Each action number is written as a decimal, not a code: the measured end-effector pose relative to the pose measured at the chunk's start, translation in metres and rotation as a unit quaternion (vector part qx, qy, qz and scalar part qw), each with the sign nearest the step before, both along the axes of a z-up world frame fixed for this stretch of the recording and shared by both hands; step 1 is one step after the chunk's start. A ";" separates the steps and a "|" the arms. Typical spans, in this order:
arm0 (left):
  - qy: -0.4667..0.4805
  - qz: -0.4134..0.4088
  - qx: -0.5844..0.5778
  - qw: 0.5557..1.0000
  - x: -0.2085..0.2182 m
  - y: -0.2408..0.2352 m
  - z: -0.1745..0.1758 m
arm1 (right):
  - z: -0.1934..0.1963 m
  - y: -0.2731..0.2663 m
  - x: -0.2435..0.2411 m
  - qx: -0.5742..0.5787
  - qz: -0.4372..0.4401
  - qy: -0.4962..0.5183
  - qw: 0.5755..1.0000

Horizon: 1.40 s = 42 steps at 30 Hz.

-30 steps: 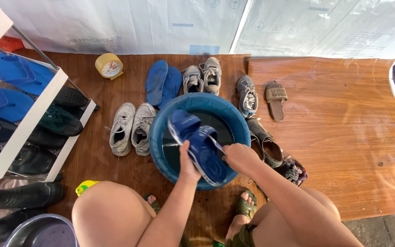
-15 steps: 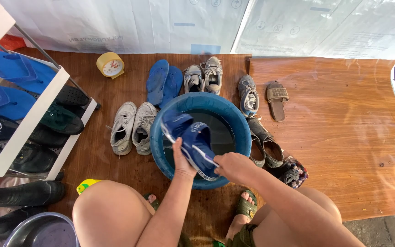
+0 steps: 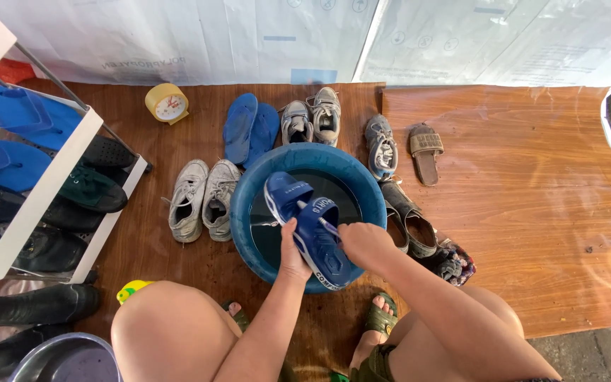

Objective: The person scrubs a blue slipper with a toothbrush while holding it over a blue basin filled with water. They repeatedly dip the slipper and brush into the water to clean the sole and upper surfaces.

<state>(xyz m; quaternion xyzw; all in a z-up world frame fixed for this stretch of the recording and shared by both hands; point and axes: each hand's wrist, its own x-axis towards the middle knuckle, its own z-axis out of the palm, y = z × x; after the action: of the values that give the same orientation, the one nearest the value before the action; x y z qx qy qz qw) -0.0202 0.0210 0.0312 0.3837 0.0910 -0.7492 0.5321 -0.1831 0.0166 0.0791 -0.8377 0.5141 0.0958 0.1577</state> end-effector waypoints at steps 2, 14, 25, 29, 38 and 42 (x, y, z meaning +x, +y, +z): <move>0.003 0.001 -0.006 1.000 0.001 -0.003 -0.009 | -0.009 -0.002 -0.008 0.004 -0.005 -0.003 1.000; 0.031 0.102 -0.054 0.993 0.043 -0.026 -0.055 | 0.029 0.006 0.010 0.191 -0.036 -0.004 0.981; 0.009 -0.007 -0.016 1.000 0.001 0.002 -0.008 | 0.016 -0.007 0.004 0.105 -0.073 0.015 0.992; 0.025 0.037 -0.019 0.999 0.011 -0.009 -0.017 | 0.019 -0.008 -0.001 0.114 -0.065 -0.004 0.991; 0.043 0.120 -0.043 0.991 0.049 -0.028 -0.057 | 0.041 0.007 0.017 0.246 -0.013 -0.060 0.967; 0.016 0.078 -0.031 0.996 0.024 -0.021 -0.045 | 0.014 -0.002 0.016 0.225 -0.033 -0.077 0.971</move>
<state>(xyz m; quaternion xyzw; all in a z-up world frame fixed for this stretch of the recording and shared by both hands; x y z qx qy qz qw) 0.0037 -0.0004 -0.0141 0.3465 0.1063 -0.7138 0.5992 -0.1668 0.0143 0.0932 -0.7683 0.4930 0.1387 0.3840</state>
